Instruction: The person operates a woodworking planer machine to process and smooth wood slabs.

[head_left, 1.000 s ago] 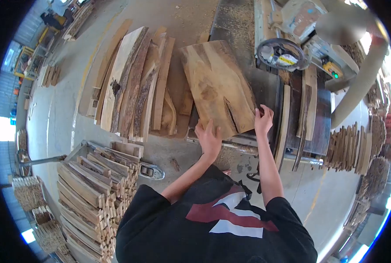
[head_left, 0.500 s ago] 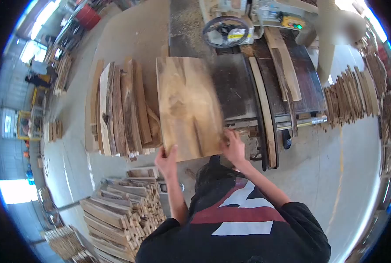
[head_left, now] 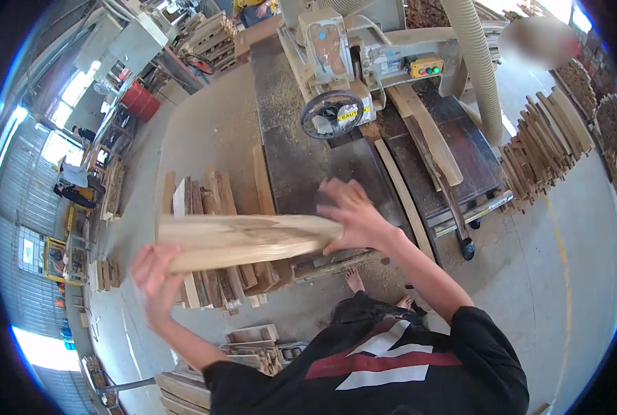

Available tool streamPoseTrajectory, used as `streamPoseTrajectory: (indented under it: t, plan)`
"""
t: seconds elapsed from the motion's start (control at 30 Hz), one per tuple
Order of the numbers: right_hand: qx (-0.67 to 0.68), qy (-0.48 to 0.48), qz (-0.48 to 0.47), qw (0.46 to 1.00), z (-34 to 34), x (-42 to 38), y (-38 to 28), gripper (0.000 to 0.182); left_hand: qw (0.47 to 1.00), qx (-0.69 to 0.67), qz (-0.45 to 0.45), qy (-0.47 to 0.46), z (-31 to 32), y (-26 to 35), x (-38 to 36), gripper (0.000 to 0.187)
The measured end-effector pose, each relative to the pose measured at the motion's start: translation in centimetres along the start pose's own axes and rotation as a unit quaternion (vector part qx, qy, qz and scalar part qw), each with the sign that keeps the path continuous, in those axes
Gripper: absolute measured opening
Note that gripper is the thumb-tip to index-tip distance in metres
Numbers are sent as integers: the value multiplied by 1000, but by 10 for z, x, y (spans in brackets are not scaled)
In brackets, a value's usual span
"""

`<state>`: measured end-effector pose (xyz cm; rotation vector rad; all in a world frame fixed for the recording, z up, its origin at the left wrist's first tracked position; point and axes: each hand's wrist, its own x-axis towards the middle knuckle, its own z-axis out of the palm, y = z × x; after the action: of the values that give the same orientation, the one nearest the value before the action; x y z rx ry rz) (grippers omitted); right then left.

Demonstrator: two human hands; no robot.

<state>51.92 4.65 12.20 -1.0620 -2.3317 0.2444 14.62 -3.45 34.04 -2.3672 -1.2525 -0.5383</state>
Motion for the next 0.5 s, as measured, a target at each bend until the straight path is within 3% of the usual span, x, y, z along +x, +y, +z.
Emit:
streamPoseTrajectory:
  t: [0.13, 0.2, 0.23, 0.27, 0.37, 0.47, 0.5]
  plan:
    - [82, -119, -14, 989, 61, -26, -14, 74, 997, -17, 81, -10, 7, -11, 77, 47]
    - [199, -38, 174, 964, 78, -42, -34, 65, 992, -66, 111, 9, 22, -6, 110, 50]
    - [263, 68, 199, 942, 102, -50, -34, 58, 987, -115, 112, 7, 29, -1, 124, 53]
    - [261, 55, 194, 944, 110, -52, -33, 58, 983, -140, 117, 26, 38, 9, 136, 54]
    - [287, 229, 200, 908, 133, -64, -32, 44, 981, -148, 119, 25, 48, 36, 149, 56]
    - [239, 252, 194, 918, 109, -81, -39, 44, 983, -133, 125, -4, 48, 35, 157, 62]
    - [226, 270, 171, 920, 98, -87, -40, 44, 985, -134, 96, 46, 53, 32, 158, 64]
